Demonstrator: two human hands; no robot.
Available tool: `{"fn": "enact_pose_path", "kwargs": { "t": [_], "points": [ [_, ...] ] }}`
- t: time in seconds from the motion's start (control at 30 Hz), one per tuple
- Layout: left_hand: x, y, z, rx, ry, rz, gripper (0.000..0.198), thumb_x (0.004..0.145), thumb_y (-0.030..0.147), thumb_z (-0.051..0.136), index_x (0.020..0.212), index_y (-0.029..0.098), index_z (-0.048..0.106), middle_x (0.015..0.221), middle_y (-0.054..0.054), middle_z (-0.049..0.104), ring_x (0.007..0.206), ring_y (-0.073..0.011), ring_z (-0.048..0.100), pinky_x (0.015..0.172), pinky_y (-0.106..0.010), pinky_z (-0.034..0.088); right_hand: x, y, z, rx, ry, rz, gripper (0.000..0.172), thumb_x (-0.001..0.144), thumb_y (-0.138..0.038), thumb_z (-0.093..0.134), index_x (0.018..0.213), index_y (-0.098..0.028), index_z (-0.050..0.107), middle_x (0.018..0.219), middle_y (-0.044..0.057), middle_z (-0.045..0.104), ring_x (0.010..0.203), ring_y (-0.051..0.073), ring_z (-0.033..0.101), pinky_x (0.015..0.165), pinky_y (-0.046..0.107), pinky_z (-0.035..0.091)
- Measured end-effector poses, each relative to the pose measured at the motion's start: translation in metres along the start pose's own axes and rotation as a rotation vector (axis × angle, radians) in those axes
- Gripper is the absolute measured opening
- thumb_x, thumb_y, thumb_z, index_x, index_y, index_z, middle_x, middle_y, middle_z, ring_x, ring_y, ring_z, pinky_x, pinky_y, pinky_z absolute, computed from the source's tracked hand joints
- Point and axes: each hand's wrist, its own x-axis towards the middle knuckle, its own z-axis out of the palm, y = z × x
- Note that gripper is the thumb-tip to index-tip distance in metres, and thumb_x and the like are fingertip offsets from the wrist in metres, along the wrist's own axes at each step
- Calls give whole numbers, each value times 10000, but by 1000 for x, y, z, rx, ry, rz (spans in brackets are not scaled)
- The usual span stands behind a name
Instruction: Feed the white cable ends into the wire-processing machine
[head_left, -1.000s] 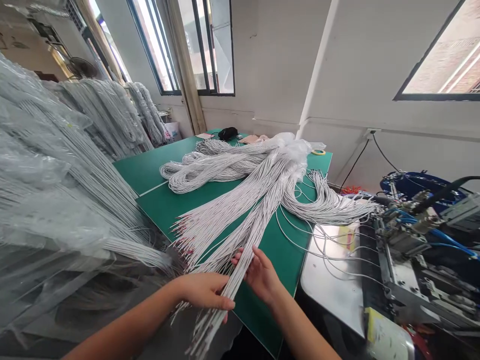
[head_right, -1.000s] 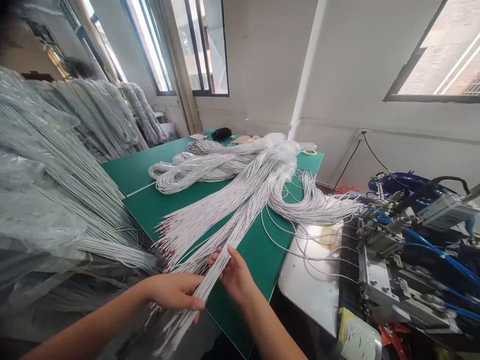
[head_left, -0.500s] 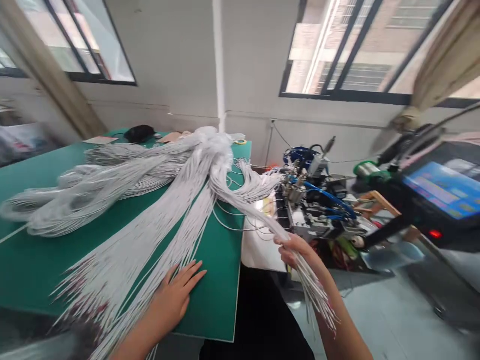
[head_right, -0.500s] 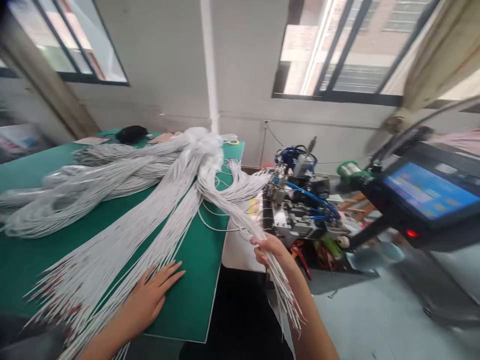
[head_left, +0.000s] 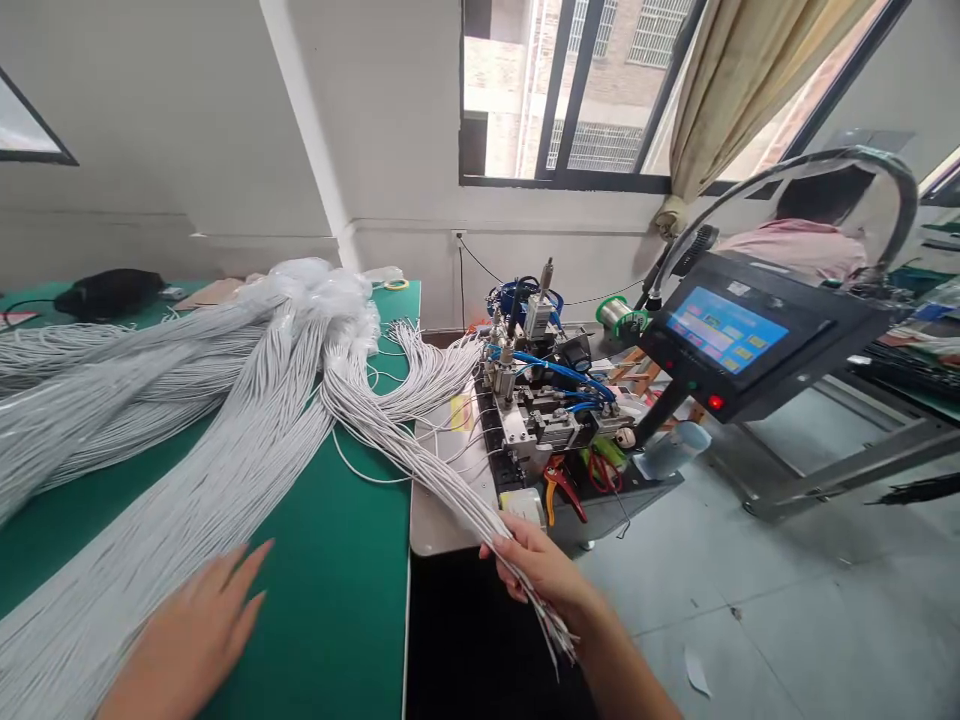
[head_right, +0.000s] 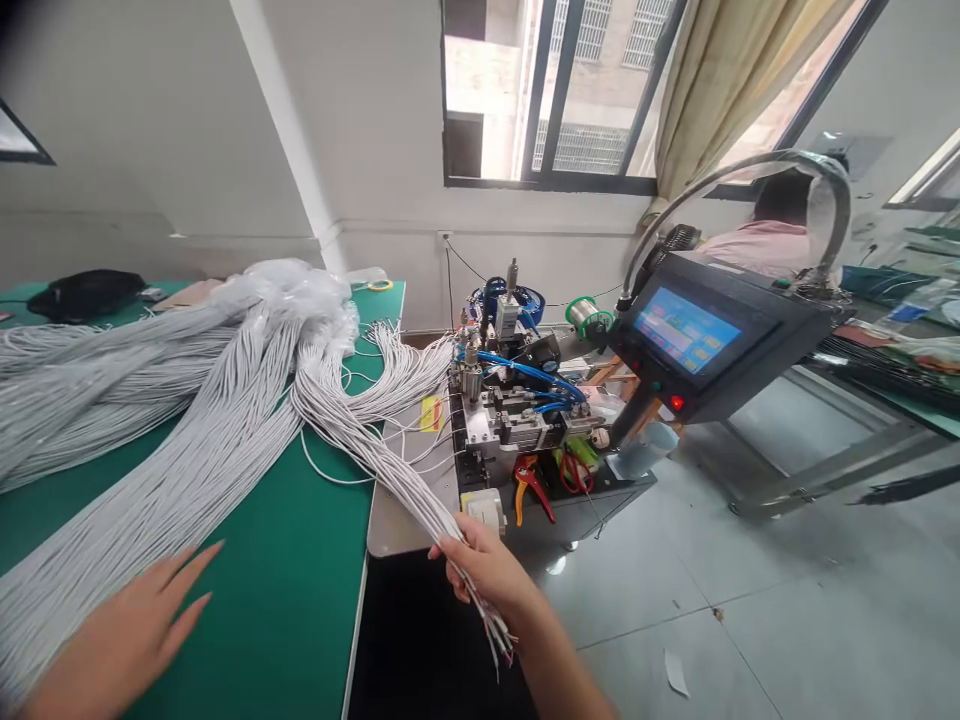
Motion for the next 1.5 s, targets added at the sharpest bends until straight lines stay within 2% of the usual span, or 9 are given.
{"fn": "enact_pose_path", "kwargs": {
  "t": [0.13, 0.23, 0.33, 0.47, 0.7, 0.8, 1.0, 1.27, 1.5],
  "points": [
    [70, 126, -19, -113, 96, 367, 563, 896, 277, 433, 1452, 268, 339, 1510, -85, 345, 1375, -280, 341, 1118, -488, 290, -3, 8, 17, -33, 10, -11, 448, 848, -621, 527, 910, -179, 568, 719, -26, 523, 415, 32, 337, 328, 161, 275],
    [104, 192, -3, -246, 106, 580, 479, 907, 181, 409, 1374, 278, 451, 1396, -71, 499, 1290, -240, 448, 1143, -495, 215, -9, 10, 22, -236, 29, -87, 470, 916, -604, 397, 940, -181, 599, 758, 0, 573, 466, 65, 419, 412, 198, 341],
    [125, 223, 19, -354, 75, 667, 368, 940, 193, 377, 1235, 256, 588, 1088, -71, 674, 1015, -202, 603, 1008, -406, 385, -17, 7, 15, -674, 132, -245, 405, 959, -480, 386, 865, -172, 631, 753, 26, 621, 627, 132, 525, 588, 250, 390],
    [145, 239, 30, -357, 83, 798, 320, 921, 284, 434, 1165, 223, 632, 923, -84, 680, 827, -211, 616, 763, -348, 466, -23, -1, -10, -1063, 321, -246, 314, 949, -369, 415, 842, -180, 643, 775, 56, 666, 697, 177, 572, 642, 274, 363],
    [155, 252, 33, -479, 478, 772, 299, 928, 206, 386, 1083, 193, 641, 910, -71, 677, 791, -177, 611, 718, -315, 446, -12, -29, -47, -1220, 436, -239, 253, 928, -351, 439, 794, -200, 592, 738, 16, 638, 655, 153, 526, 603, 256, 338],
    [153, 251, 33, -485, 531, 789, 315, 937, 197, 364, 1100, 197, 634, 920, -59, 678, 793, -164, 615, 756, -323, 440, -9, -37, -57, -1112, 396, -241, 250, 911, -386, 484, 785, -197, 587, 682, 0, 606, 632, 145, 509, 588, 250, 349],
    [151, 248, 29, -487, 574, 827, 340, 958, 203, 326, 1147, 181, 608, 913, -47, 695, 772, -140, 618, 808, -338, 439, -16, -41, -80, -613, 336, -237, 247, 801, -415, 672, 864, -181, 623, 724, 0, 607, 631, 128, 530, 593, 243, 412],
    [150, 248, 26, -508, 600, 819, 199, 963, 278, 456, 1027, 205, 629, 625, 21, 592, 586, -129, 523, 553, -275, 336, 1, -21, -73, -305, 630, -411, 322, 732, -456, 732, 837, -153, 700, 605, 15, 610, 551, 127, 515, 533, 252, 423],
    [147, 253, 33, -498, 528, 691, 255, 950, 178, 379, 819, 185, 598, 705, -3, 616, 691, -140, 551, 798, -328, 353, 16, -10, -72, -268, 805, -483, 359, 734, -486, 722, 853, -148, 708, 560, 0, 578, 511, 107, 475, 490, 233, 396]
  ]
}}
